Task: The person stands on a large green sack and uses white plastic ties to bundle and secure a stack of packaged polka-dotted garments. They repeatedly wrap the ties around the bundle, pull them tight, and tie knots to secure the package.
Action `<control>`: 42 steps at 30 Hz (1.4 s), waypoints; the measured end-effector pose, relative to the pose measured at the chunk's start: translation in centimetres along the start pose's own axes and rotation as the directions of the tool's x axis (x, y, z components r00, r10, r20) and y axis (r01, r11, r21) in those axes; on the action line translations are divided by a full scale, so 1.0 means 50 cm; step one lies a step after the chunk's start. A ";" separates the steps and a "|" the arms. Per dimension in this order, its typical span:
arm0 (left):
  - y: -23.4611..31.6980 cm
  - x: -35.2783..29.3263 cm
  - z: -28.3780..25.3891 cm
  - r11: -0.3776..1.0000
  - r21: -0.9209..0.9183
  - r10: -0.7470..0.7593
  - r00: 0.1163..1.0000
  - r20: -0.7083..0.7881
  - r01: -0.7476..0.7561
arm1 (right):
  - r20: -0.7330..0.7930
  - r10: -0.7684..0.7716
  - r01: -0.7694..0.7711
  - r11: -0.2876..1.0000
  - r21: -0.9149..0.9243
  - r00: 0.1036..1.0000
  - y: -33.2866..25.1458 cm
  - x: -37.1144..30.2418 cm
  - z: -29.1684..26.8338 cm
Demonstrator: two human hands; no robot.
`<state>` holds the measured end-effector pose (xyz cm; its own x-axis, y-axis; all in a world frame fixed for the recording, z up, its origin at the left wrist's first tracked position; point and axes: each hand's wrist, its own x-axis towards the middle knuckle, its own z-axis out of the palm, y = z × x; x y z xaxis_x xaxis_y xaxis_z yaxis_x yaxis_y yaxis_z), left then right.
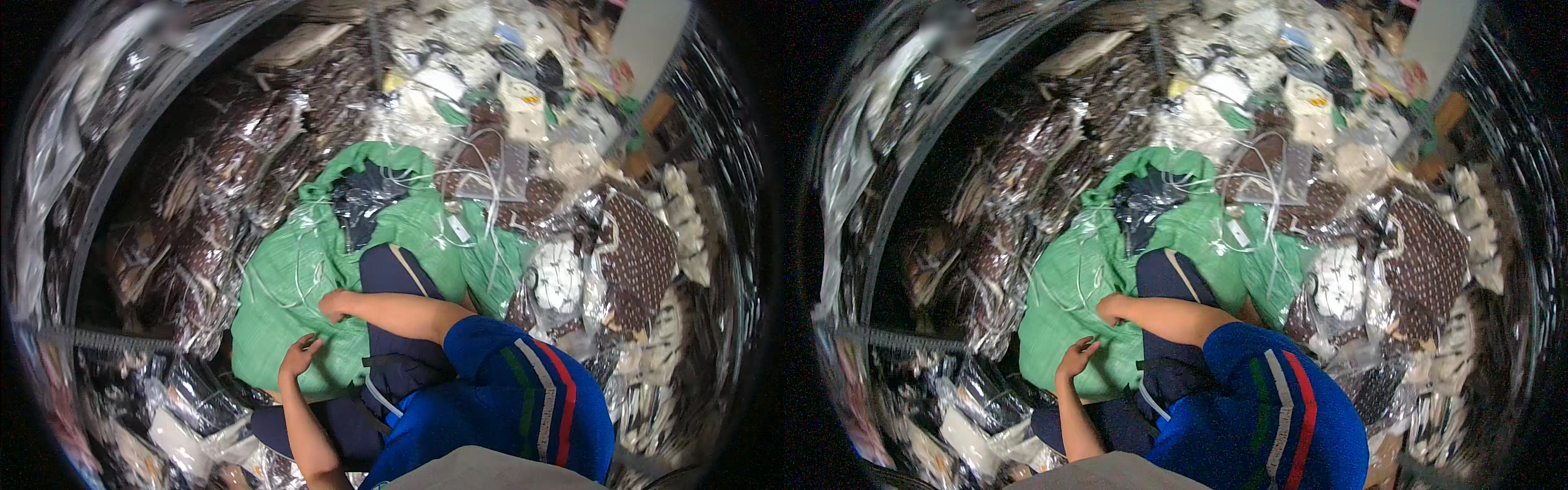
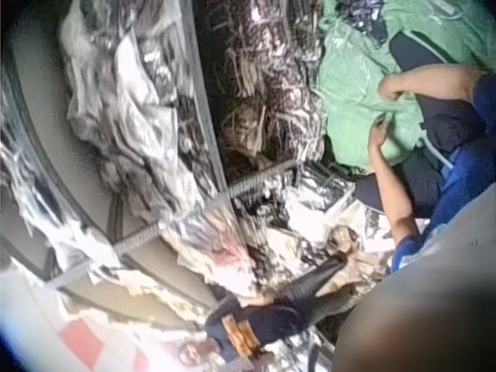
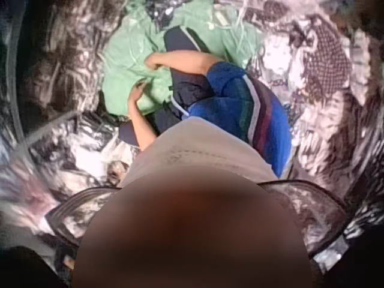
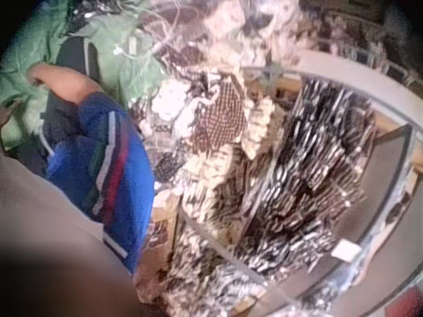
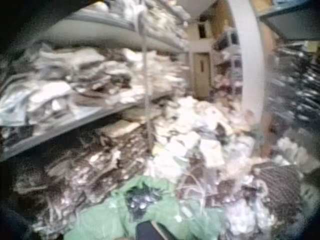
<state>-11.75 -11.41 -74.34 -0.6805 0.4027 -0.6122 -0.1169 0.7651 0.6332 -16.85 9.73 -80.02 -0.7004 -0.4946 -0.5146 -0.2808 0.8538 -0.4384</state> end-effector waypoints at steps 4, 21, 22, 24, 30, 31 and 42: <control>-0.055 0.062 0.013 0.998 0.025 0.053 0.998 0.019 -0.054 | -0.013 -0.141 0.142 0.990 0.028 0.990 -0.033 -0.013 0.004; -0.020 0.049 -0.039 0.540 -0.819 -0.019 0.971 -0.240 -0.192 | -0.289 -0.092 0.148 0.973 0.177 0.953 -0.002 0.018 0.098; -0.031 0.046 -0.039 0.701 -0.697 -0.049 0.965 -0.259 -0.152 | -0.358 0.025 0.054 0.977 0.208 0.933 -0.002 0.017 0.092; -0.050 0.023 -0.035 0.918 -0.393 -0.055 0.962 -0.268 -0.057 | -0.521 0.075 0.097 0.951 0.294 0.850 -0.024 -0.004 0.057; -0.063 0.046 0.016 0.999 -0.011 -0.044 0.962 0.269 0.048 | -0.508 0.078 0.097 0.946 0.308 0.858 -0.050 -0.007 0.032; -0.073 0.055 0.011 0.998 -0.035 -0.046 0.976 0.214 0.055 | -0.484 0.078 0.081 0.951 0.299 0.872 -0.050 -0.012 0.035; -0.102 0.071 -0.027 0.984 -0.053 0.161 0.979 -0.126 -0.169 | -0.087 -0.187 0.189 0.982 0.023 0.979 -0.030 0.018 0.088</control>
<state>-14.57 -14.54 -79.09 -0.7760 0.4541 -0.4377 -0.0385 0.6585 0.7516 -14.18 7.29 -83.06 -0.6898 -0.6292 -0.3581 -0.3929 0.7408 -0.5448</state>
